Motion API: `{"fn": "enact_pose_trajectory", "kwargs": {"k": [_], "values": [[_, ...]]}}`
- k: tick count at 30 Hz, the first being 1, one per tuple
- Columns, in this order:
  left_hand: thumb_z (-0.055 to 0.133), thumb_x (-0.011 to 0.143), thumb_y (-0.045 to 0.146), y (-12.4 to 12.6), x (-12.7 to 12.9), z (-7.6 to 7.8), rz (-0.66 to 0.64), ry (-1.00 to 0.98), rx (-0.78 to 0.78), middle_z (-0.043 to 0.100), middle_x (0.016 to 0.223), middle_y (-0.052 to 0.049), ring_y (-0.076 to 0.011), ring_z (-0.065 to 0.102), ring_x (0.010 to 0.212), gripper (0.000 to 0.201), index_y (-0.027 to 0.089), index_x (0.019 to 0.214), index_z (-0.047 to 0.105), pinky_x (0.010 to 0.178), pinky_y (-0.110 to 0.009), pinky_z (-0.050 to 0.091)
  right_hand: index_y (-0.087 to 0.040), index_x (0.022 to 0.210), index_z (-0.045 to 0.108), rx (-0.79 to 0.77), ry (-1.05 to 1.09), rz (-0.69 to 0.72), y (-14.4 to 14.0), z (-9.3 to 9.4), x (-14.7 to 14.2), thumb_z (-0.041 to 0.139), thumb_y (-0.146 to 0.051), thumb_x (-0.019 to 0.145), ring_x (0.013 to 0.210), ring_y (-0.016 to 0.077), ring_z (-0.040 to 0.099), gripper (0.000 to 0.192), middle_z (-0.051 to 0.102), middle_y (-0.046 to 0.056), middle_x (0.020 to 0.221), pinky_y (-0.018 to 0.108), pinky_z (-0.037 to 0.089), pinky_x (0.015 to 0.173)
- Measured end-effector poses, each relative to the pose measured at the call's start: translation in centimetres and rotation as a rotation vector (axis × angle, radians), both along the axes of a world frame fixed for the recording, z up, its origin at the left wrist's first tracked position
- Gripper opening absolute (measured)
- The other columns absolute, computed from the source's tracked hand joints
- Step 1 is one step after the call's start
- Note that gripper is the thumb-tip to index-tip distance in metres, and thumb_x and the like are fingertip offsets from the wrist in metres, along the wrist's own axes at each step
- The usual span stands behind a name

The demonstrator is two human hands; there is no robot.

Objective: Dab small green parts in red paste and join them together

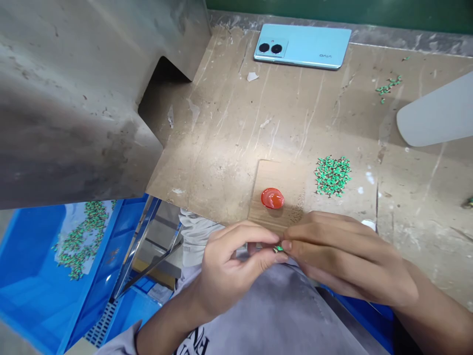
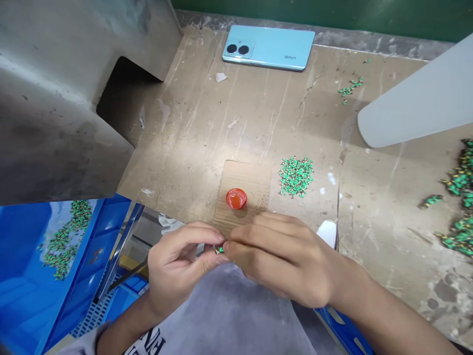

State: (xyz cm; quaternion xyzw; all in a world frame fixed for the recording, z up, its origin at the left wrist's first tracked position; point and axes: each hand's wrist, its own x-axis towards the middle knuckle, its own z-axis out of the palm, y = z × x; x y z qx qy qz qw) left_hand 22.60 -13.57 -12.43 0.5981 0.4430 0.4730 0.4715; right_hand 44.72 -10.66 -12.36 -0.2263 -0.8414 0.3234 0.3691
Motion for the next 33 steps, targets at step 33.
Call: {"fn": "enact_pose_trajectory", "kwargs": {"k": [33], "values": [[0.089, 0.084, 0.009, 0.1, -0.4, 1.2, -0.02, 0.055, -0.187, 0.086, 0.083, -0.002, -0.0122, 0.08, 0.07, 0.014, 0.017, 0.095, 0.085, 0.071, -0.011, 0.062, -0.015, 0.114, 0.066, -0.137, -0.012, -0.032, 0.0, -0.2, -0.2, 0.061, -0.006, 0.101, 0.094, 0.0193, 0.07, 0.017, 0.071, 0.011, 0.107, 0.032, 0.058, 0.078]]}}
